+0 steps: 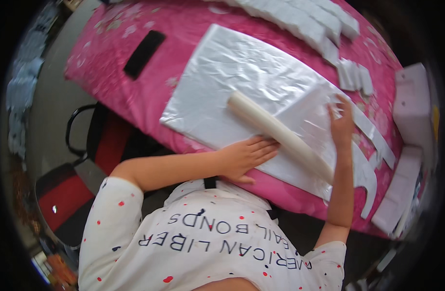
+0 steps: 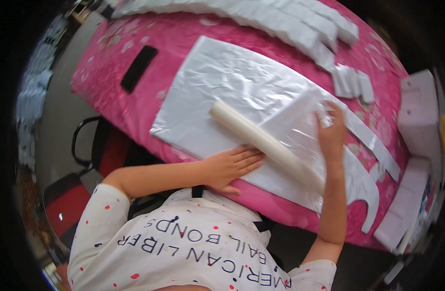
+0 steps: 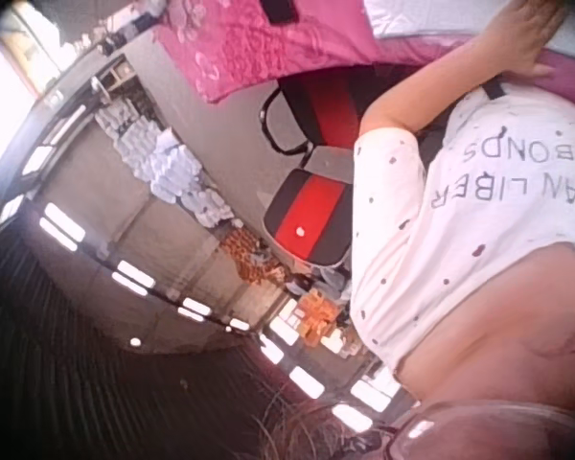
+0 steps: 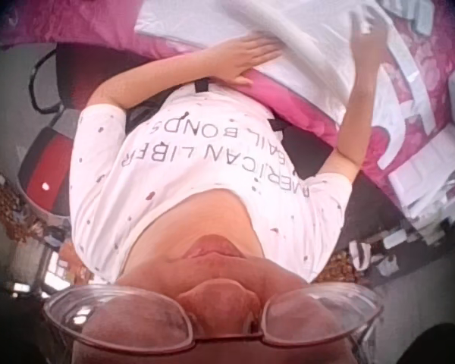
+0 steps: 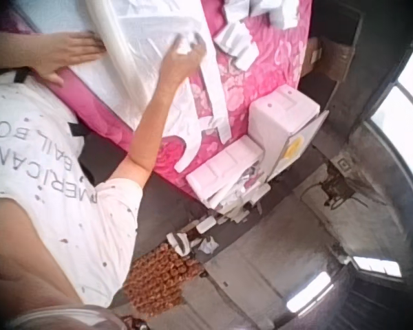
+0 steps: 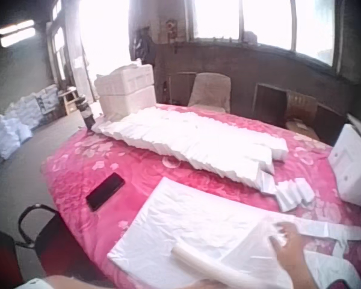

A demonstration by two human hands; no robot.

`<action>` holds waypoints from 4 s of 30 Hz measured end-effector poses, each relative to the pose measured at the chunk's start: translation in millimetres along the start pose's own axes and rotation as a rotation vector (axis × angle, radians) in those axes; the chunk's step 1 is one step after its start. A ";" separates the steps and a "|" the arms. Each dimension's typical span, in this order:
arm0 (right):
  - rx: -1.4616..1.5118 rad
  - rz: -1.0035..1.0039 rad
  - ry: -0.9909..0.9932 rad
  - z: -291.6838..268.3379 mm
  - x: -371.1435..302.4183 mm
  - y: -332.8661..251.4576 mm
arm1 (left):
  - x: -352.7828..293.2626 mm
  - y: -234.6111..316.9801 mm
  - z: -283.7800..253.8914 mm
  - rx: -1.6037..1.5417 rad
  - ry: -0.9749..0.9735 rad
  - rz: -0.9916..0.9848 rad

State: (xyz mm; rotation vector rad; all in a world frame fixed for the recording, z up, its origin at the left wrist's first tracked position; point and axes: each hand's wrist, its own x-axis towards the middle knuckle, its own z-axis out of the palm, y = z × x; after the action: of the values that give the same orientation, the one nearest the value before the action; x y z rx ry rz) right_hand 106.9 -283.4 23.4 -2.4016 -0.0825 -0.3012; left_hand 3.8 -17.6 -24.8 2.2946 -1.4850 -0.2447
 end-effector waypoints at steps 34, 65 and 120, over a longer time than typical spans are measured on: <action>-0.246 -0.395 -0.066 35.8 -9.3 -5.8 | -11.7 37.6 6.6 0.032 -0.061 -0.151; -0.049 -0.541 -0.212 37.3 -97.0 -24.9 | 14.3 -18.4 -25.9 0.043 0.295 -0.107; 0.048 -0.437 -0.197 33.8 -108.5 -24.4 | 11.8 -10.1 -31.8 -0.235 0.228 -0.243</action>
State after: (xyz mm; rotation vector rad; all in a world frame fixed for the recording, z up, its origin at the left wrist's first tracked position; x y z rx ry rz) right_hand 4.7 -240.2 -11.2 -2.3405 -0.7019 -0.2554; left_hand 28.4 -17.2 0.7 2.2232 -1.0109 -0.2040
